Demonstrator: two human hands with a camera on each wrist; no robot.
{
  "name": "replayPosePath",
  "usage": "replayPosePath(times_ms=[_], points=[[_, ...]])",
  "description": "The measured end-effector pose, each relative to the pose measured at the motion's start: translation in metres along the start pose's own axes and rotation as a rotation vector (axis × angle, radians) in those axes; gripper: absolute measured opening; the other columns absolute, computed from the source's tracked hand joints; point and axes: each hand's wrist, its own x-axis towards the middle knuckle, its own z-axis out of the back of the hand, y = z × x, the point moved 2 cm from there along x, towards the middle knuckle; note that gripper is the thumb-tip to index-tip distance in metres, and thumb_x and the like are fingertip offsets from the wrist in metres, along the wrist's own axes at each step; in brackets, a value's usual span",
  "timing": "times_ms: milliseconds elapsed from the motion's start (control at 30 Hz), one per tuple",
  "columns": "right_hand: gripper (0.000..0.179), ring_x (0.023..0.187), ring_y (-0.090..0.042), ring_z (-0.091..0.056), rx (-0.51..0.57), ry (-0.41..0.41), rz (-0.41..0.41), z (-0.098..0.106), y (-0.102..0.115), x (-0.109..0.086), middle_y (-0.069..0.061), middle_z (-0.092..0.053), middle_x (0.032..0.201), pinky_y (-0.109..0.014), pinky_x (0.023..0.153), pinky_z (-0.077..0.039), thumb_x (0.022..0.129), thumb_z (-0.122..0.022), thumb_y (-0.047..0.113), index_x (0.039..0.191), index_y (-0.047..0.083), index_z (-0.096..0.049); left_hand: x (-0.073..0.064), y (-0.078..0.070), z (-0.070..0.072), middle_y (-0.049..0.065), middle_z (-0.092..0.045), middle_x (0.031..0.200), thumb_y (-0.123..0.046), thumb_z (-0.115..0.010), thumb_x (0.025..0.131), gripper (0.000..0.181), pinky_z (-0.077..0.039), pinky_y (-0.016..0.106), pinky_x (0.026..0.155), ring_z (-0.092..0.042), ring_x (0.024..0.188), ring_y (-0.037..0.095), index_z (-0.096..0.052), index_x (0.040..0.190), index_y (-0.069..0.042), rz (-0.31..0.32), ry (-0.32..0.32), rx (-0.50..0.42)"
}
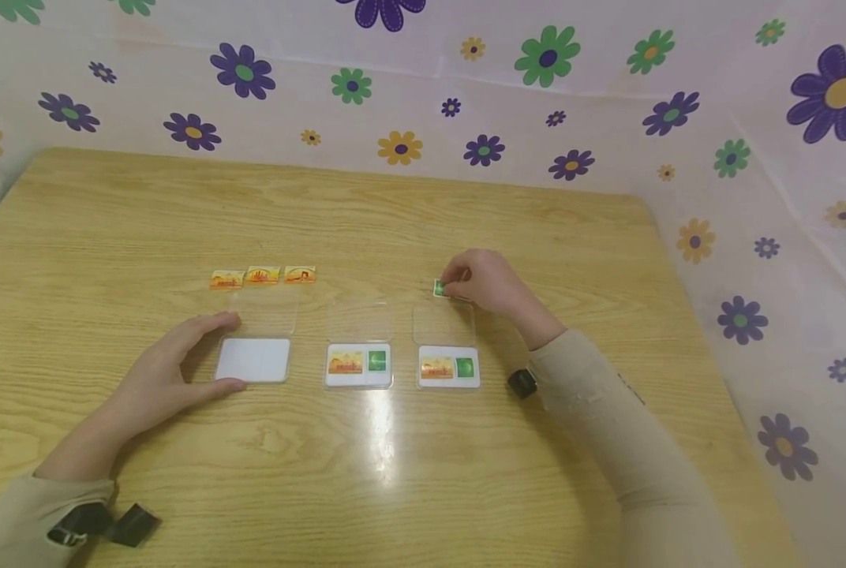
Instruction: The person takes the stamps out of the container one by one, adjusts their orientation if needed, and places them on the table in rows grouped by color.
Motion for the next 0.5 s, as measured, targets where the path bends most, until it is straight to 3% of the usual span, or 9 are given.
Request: replayPosePath(times_ms=[267, 500], points=[[0.013, 0.083, -0.022, -0.055, 0.033, -0.022, 0.017, -0.001, 0.005, -0.004, -0.006, -0.066, 0.092, -0.033, 0.068, -0.046, 0.086, -0.072, 0.013, 0.097, 0.006, -0.072, 0.0, -0.001, 0.0, 0.01, -0.051, 0.134, -0.027, -0.085, 0.072, 0.081, -0.033, 0.049, 0.102, -0.042, 0.126, 0.032, -0.045, 0.14, -0.009, 0.0, -0.01, -0.011], [0.013, 0.085, -0.02, -0.054, 0.023, -0.034, 0.061, -0.002, 0.015, -0.009, -0.005, -0.066, 0.093, -0.034, 0.071, -0.045, 0.086, -0.072, 0.013, 0.097, 0.007, -0.073, -0.002, -0.003, 0.001, 0.007, -0.052, 0.132, -0.023, -0.086, 0.07, 0.084, -0.029, 0.024, 0.104, -0.043, 0.125, 0.027, -0.044, 0.141, -0.011, 0.003, -0.057, -0.061]])
